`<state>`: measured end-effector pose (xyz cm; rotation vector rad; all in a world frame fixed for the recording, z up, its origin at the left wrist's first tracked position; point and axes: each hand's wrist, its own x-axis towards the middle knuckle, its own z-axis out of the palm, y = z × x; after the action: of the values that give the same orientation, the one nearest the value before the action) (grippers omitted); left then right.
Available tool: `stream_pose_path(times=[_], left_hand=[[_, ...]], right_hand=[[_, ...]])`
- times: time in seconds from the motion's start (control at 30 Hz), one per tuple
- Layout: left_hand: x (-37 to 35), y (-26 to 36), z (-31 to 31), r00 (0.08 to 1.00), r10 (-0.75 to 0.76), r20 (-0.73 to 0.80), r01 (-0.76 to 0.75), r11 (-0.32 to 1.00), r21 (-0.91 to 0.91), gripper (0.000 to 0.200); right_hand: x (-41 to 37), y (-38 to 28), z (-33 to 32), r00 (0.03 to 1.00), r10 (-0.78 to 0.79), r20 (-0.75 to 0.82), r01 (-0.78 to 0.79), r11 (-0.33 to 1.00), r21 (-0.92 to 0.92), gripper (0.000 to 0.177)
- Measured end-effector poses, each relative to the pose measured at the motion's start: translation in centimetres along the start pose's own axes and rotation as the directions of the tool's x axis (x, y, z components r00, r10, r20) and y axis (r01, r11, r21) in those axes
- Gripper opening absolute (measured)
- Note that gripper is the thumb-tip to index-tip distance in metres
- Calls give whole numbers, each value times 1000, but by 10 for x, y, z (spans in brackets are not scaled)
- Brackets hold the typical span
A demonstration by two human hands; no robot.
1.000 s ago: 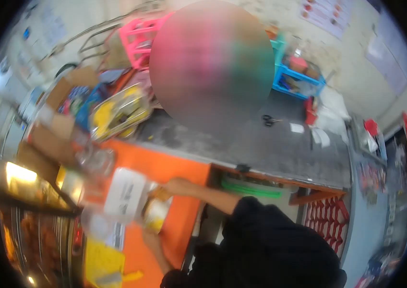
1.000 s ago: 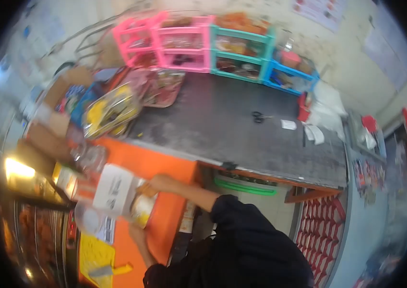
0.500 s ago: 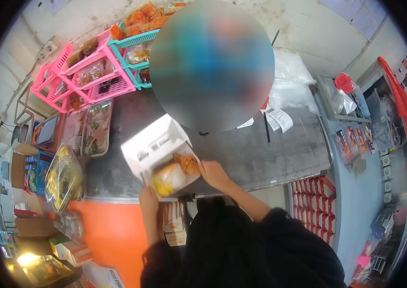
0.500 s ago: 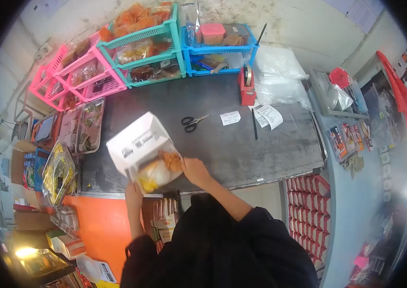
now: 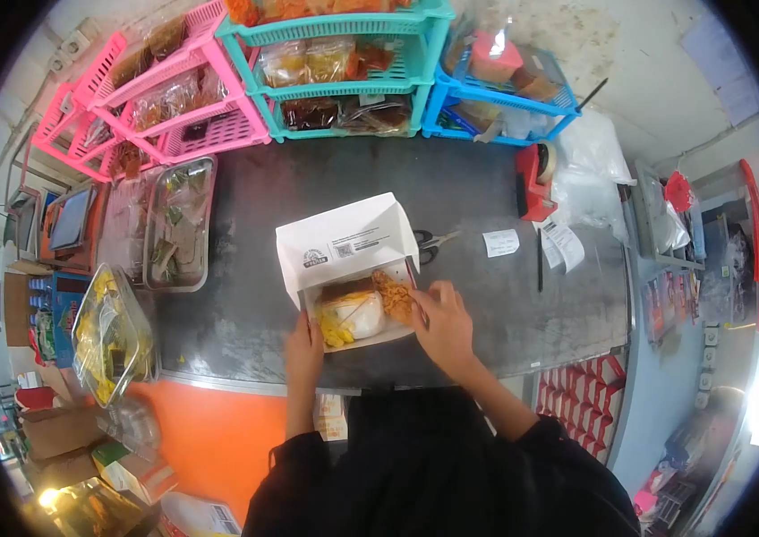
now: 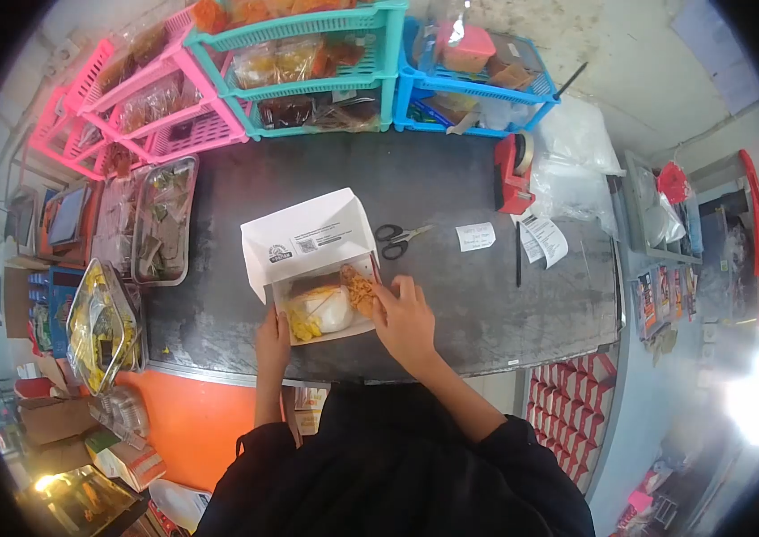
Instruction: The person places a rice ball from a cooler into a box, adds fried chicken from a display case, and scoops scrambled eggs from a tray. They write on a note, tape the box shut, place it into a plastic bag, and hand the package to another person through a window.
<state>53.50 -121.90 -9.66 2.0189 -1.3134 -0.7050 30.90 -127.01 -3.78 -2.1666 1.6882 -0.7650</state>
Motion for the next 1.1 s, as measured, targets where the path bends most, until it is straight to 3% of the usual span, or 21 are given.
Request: stream_pose_path(times=[0.03,0.17,0.23,0.27,0.37,0.43,0.47,0.53,0.7,0.77,0.87,1.1], left_hand=[[0,0,1,1000,-13,6,13,1000,-6,29],[-1,-2,-2,999,-7,40,8,1000,-16,28],[0,-2,-3,997,-22,67,23,1000,-15,31],[-1,-2,-3,998,-30,59,29,1000,8,30],[-1,4,-5,997,-68,48,68,998,-2,24],[2,3,-6,995,-91,38,92,995,-37,19],[2,1,-6,995,-79,53,81,996,-30,21],[2,-3,-7,995,-76,66,79,996,-31,23],[2,-9,-6,989,-104,105,113,990,-85,33],[3,-7,-6,991,-97,87,106,989,-106,34],[2,-7,-7,991,-108,79,117,987,-111,34],[3,-7,-12,995,-92,37,96,986,-133,33]], right_hand=[[9,-2,5,999,-29,-22,26,993,-119,21],[29,-9,16,1000,-7,-20,3,984,-177,13],[34,-30,2,945,199,260,-128,956,-266,6],[38,-32,7,943,192,273,-116,955,-272,6],[48,-28,33,936,72,345,42,949,-313,3],[64,-14,51,835,-121,536,350,869,-350,7],[71,-14,51,831,-124,542,357,866,-349,7],[82,-18,48,711,-218,669,576,726,-376,7],[96,-13,49,599,-244,763,657,695,-293,8],[97,-7,49,483,-250,839,769,579,-271,9],[99,-2,50,517,-226,826,731,619,-288,9],[106,0,50,446,-252,859,791,560,-247,9]])
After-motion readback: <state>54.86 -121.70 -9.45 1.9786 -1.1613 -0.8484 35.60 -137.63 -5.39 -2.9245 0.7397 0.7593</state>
